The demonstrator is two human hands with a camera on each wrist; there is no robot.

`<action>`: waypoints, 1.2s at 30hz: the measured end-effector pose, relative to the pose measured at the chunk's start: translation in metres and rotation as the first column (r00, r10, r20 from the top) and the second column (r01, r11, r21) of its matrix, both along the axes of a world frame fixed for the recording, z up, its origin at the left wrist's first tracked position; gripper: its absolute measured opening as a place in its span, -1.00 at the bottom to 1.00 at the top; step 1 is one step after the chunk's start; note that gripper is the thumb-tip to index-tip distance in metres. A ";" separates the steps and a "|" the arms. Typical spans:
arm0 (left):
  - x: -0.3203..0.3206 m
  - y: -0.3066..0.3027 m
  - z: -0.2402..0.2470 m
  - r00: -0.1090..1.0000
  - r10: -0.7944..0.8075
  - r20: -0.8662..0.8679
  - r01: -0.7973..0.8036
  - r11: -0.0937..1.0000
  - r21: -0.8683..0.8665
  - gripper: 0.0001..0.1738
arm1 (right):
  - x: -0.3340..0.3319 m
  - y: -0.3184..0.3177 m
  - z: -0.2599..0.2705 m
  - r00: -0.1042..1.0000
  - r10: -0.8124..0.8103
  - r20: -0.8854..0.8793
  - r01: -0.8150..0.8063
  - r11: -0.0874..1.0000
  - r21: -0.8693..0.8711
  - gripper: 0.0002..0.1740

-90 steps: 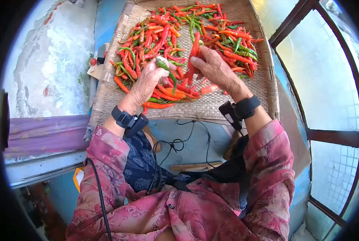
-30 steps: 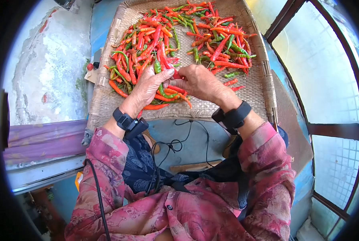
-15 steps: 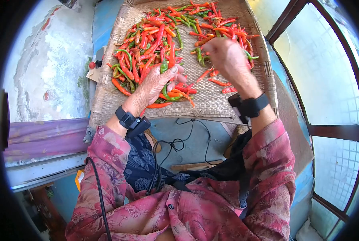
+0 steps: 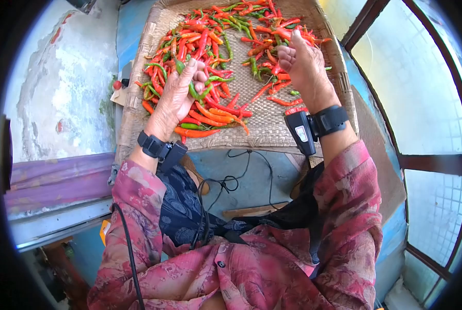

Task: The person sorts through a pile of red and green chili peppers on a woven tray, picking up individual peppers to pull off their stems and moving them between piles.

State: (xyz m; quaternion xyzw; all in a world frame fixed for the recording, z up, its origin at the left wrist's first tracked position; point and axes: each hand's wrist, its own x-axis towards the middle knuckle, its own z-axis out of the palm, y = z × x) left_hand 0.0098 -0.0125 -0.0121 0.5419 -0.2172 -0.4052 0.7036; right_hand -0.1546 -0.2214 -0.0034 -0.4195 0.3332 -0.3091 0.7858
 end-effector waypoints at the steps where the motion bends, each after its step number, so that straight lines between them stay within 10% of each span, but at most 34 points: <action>1: 0.000 0.000 0.004 1.000 0.003 0.029 -0.003 1.000 -0.007 -0.64 | -0.002 0.013 0.011 1.000 0.016 -0.006 -0.016 1.000 -0.005 -0.65; 3: 0.000 0.000 0.003 0.997 -0.003 0.074 0.005 1.000 -0.027 -0.67 | -0.014 0.041 0.048 0.924 0.340 -0.176 -0.383 0.807 -0.450 -0.64; 4: -0.002 0.002 0.005 0.998 -0.002 0.067 0.005 0.999 -0.039 -0.69 | -0.024 0.050 0.080 0.778 0.477 -0.409 -0.619 0.473 -0.627 -0.65; 6: 0.001 0.000 -0.006 0.990 0.006 0.141 -0.001 0.999 -0.033 -0.69 | -0.078 0.091 0.100 0.964 0.244 -0.103 0.000 -0.389 -0.921 -0.73; 11: -0.002 -0.001 -0.020 0.963 0.040 0.266 -0.032 0.999 -0.034 -0.56 | -0.031 0.117 0.067 0.866 0.488 -0.111 0.043 -0.293 -0.955 -0.73; 31: -0.004 0.002 -0.025 0.926 -0.146 0.347 0.122 0.988 0.090 -0.66 | -0.107 0.173 0.007 0.895 0.425 -0.137 -0.123 -0.062 -0.990 -0.71; 33: -0.010 -0.008 -0.029 0.959 -0.281 -0.044 0.261 0.932 -0.251 -0.73 | -0.105 0.171 0.008 0.902 0.412 -0.126 -0.108 -0.068 -0.992 -0.71; 36: -0.039 -0.023 0.005 0.926 -0.360 0.116 0.373 0.817 -0.439 -0.75 | -0.093 0.167 0.009 0.910 0.400 -0.106 -0.077 -0.087 -0.993 -0.71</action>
